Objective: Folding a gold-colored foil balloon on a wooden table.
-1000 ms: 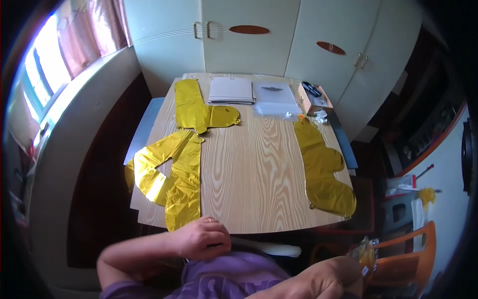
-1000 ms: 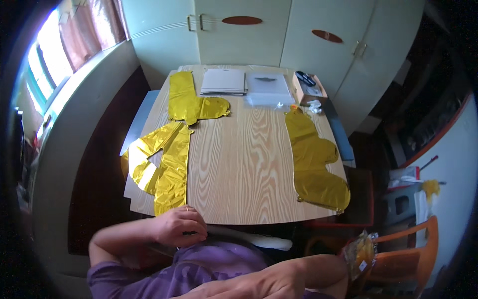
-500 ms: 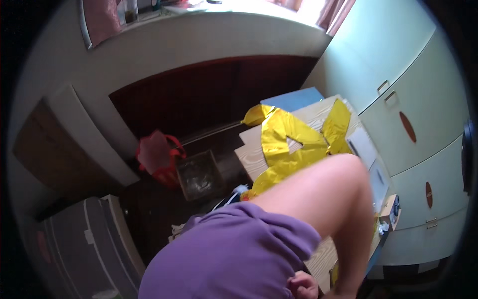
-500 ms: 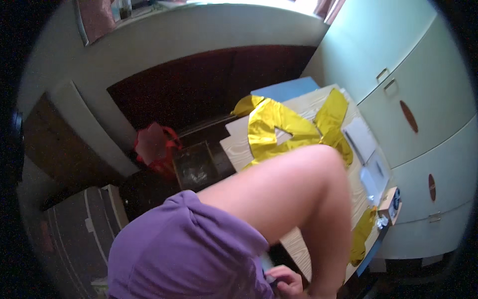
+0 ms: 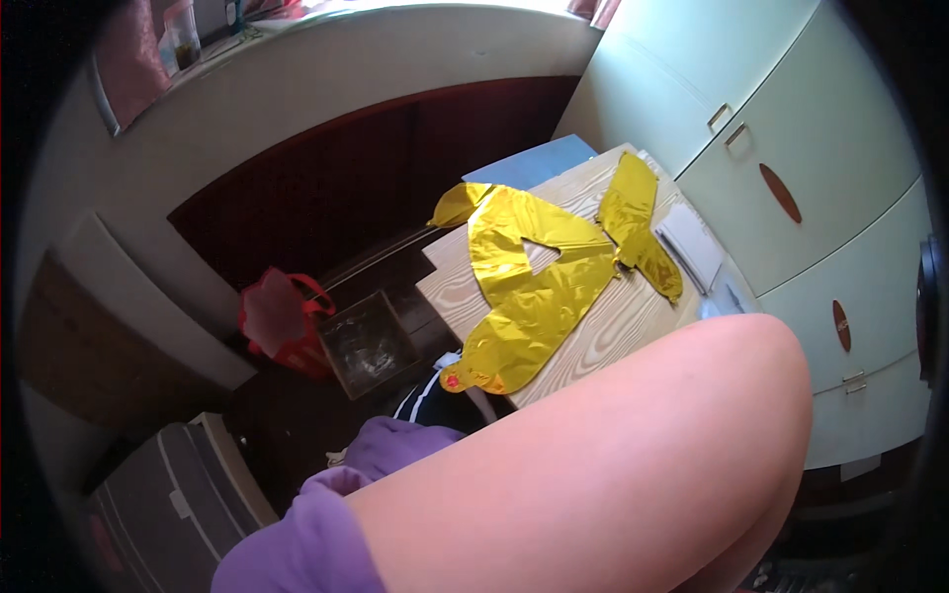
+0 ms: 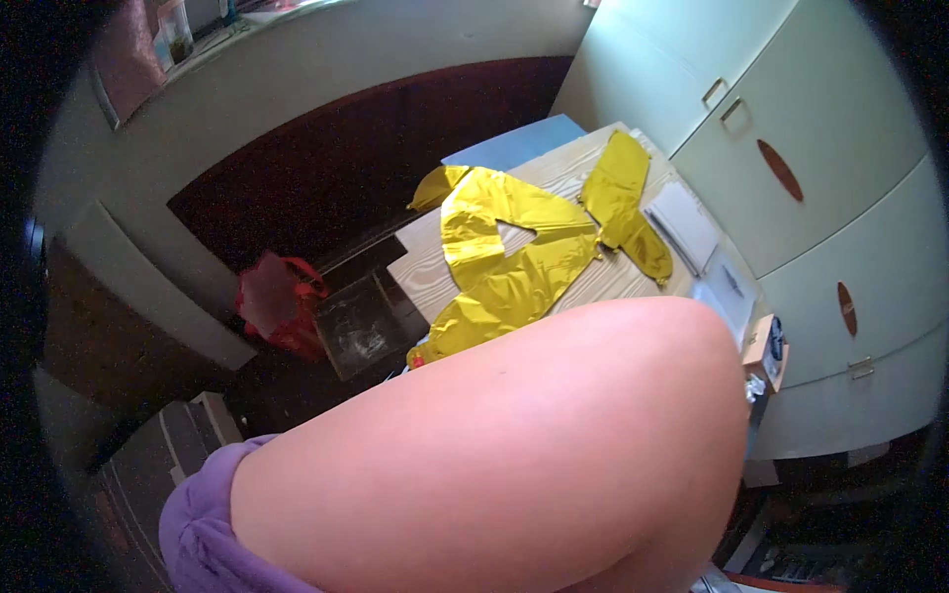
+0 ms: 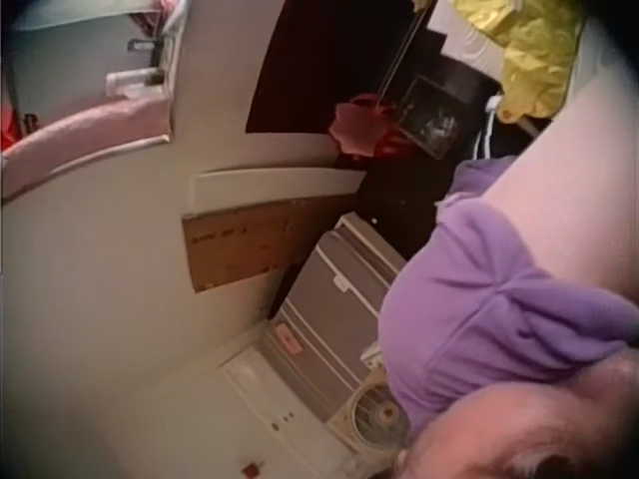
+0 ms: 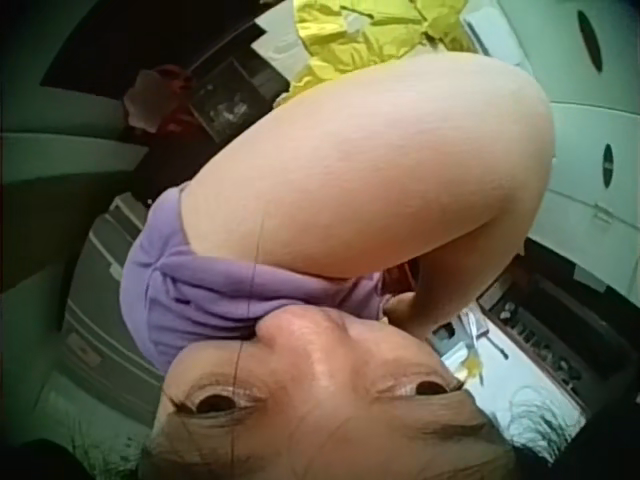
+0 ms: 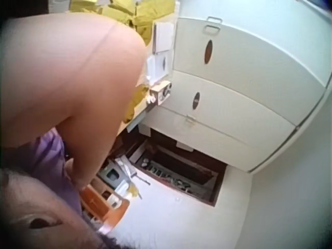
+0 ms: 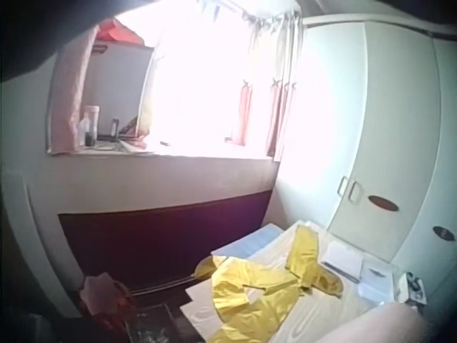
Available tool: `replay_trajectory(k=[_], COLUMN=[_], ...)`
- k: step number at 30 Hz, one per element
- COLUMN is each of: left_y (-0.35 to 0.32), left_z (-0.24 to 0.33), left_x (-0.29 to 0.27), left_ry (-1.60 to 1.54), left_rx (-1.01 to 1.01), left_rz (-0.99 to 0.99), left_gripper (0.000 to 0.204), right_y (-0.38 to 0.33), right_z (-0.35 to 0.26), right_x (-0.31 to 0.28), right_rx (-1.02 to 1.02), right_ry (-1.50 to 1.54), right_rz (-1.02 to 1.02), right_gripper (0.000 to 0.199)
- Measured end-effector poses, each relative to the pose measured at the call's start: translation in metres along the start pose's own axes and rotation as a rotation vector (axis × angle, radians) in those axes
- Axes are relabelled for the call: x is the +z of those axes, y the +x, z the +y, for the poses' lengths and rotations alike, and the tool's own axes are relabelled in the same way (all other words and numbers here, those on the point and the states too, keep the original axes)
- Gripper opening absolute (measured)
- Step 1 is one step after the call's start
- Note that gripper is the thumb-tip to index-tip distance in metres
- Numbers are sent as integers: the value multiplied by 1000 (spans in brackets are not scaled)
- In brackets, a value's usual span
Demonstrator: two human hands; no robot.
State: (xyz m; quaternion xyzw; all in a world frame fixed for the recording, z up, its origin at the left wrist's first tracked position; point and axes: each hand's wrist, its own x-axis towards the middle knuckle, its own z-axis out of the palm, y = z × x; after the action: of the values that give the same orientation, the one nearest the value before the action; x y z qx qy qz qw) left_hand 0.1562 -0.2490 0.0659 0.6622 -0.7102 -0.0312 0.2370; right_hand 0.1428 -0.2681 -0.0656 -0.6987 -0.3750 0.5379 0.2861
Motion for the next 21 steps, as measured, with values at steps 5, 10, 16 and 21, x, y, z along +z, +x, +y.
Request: replay_trajectory(k=[5,10,16,21], left_y=[-9,-31,-93,-221], left_z=[13,36,62,79], left_x=[-6,-20,-43,-34], left_ry=[81,193,284,209], left_rx=[-101,-216,-332,-676], left_rz=[-17,-81,-94,228], left_gripper=[15,16,16,20], right_y=[2,9,-7,-37], right_z=[8,18,28,30], right_x=[2,2,-9,-55], right_rx=[71,81,74,-268], right_ry=[-20,-52,-87,1], right_rz=[25,5,-16,135], right_gripper=[41,44,48,18])
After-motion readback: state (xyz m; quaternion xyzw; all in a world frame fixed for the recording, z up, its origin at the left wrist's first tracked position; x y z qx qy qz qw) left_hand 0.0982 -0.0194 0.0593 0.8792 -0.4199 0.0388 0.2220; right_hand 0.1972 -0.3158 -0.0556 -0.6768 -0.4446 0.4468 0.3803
